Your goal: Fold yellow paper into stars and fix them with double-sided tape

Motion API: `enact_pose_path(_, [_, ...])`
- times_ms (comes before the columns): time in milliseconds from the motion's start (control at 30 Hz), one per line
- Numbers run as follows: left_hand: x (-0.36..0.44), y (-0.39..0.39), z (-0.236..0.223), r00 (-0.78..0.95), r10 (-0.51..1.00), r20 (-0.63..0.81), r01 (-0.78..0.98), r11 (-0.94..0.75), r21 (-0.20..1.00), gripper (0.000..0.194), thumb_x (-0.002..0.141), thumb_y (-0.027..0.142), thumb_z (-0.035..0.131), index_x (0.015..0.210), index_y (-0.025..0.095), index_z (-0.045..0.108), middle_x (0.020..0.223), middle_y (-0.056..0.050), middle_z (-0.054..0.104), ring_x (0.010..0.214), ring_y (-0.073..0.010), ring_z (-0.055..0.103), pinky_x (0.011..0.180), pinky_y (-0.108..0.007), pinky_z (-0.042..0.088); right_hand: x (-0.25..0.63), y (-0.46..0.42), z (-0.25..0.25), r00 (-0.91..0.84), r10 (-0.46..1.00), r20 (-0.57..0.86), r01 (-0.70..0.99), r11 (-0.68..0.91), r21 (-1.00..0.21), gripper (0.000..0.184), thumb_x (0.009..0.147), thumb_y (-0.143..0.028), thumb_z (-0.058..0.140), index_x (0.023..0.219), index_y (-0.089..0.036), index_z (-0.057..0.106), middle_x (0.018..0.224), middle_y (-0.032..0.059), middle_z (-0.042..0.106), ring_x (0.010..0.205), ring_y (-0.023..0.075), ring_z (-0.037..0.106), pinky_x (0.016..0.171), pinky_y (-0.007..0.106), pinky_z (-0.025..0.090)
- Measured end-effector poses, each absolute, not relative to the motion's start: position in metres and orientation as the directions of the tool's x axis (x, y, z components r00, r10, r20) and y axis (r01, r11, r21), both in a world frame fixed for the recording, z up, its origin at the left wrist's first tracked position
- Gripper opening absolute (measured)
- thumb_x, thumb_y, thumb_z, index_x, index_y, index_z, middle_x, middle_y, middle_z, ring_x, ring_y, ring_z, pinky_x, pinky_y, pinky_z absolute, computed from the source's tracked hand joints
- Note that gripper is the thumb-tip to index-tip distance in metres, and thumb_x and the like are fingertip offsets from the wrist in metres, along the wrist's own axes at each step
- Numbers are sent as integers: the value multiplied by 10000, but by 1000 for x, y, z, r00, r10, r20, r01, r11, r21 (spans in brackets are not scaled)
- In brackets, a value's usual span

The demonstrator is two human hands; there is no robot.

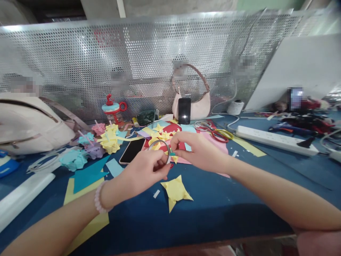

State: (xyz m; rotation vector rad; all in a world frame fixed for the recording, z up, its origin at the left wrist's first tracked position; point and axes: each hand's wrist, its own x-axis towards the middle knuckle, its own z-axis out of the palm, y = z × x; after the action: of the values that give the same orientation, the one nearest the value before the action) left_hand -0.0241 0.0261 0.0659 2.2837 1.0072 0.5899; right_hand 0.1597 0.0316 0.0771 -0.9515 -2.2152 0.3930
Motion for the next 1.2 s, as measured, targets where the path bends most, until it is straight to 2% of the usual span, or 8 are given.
enact_pose_path(267, [-28, 26, 74, 648, 761, 37, 509, -469, 721, 209, 828, 244, 477, 649, 179, 391, 542, 58, 533, 556, -112, 646, 468, -157, 383, 159, 33, 76, -506, 734, 453, 560, 679, -474, 136, 743, -42, 492, 706, -172, 505, 739, -2, 580, 685, 118, 523, 626, 231, 401])
enact_pose_path(500, [-32, 26, 76, 685, 728, -31, 491, -429, 758, 221, 826, 240, 461, 643, 183, 351, 564, 77, 440, 517, -109, 636, 434, -157, 350, 155, 29, 70, -602, 624, 499, 563, 774, -289, 162, 785, -47, 466, 687, -175, 486, 732, 17, 575, 742, 143, 515, 689, 263, 392])
enact_pose_path(633, [-33, 20, 78, 727, 671, -143, 543, -435, 718, 209, 814, 250, 472, 627, 177, 415, 512, 68, 500, 464, -103, 608, 425, -162, 350, 160, 35, 70, -578, 607, 545, 624, 759, -185, 161, 793, -55, 438, 704, -176, 496, 735, 30, 578, 723, 154, 510, 673, 278, 382])
enact_pose_path(733, [-34, 21, 78, 739, 645, -193, 592, -486, 642, 266, 822, 269, 457, 576, 170, 455, 464, 44, 527, 443, -104, 584, 415, -172, 332, 168, 40, 77, -494, 644, 584, 675, 707, -208, 141, 765, -49, 464, 711, -172, 504, 750, 35, 583, 730, 159, 516, 692, 286, 386])
enact_pose_path(867, [-41, 38, 72, 667, 745, -20, 631, -550, 547, 235, 843, 284, 427, 637, 173, 452, 573, 38, 532, 542, -107, 604, 491, -181, 363, 172, 43, 79, -587, 703, 401, 588, 711, -386, 108, 764, -73, 493, 750, -175, 525, 776, 14, 594, 720, 135, 539, 665, 250, 411])
enact_pose_path(967, [-45, 51, 63, 666, 746, -31, 705, -615, 354, 239, 840, 277, 422, 624, 176, 440, 583, 29, 514, 508, -109, 537, 463, -205, 315, 170, 47, 67, -726, 663, 183, 500, 691, -522, 130, 757, -87, 511, 848, -178, 530, 869, 18, 610, 777, 127, 563, 684, 242, 434])
enact_pose_path(1100, [-42, 53, 50, 697, 716, -34, 714, -690, 116, 209, 820, 231, 436, 629, 169, 492, 669, -19, 546, 606, -145, 522, 523, -234, 333, 167, 55, 41, -832, 545, -101, 478, 614, -628, 398, 735, -110, 556, 1107, -172, 429, 965, 49, 605, 856, 138, 579, 724, 255, 455])
enact_pose_path(1200, [-40, 49, 44, 694, 716, -77, 719, -694, 28, 186, 802, 201, 450, 637, 165, 526, 684, -42, 559, 625, -161, 526, 529, -248, 334, 164, 57, 28, -835, 519, -183, 497, 567, -657, 508, 717, -114, 578, 1173, -176, 363, 920, 37, 599, 827, 136, 578, 698, 245, 461])
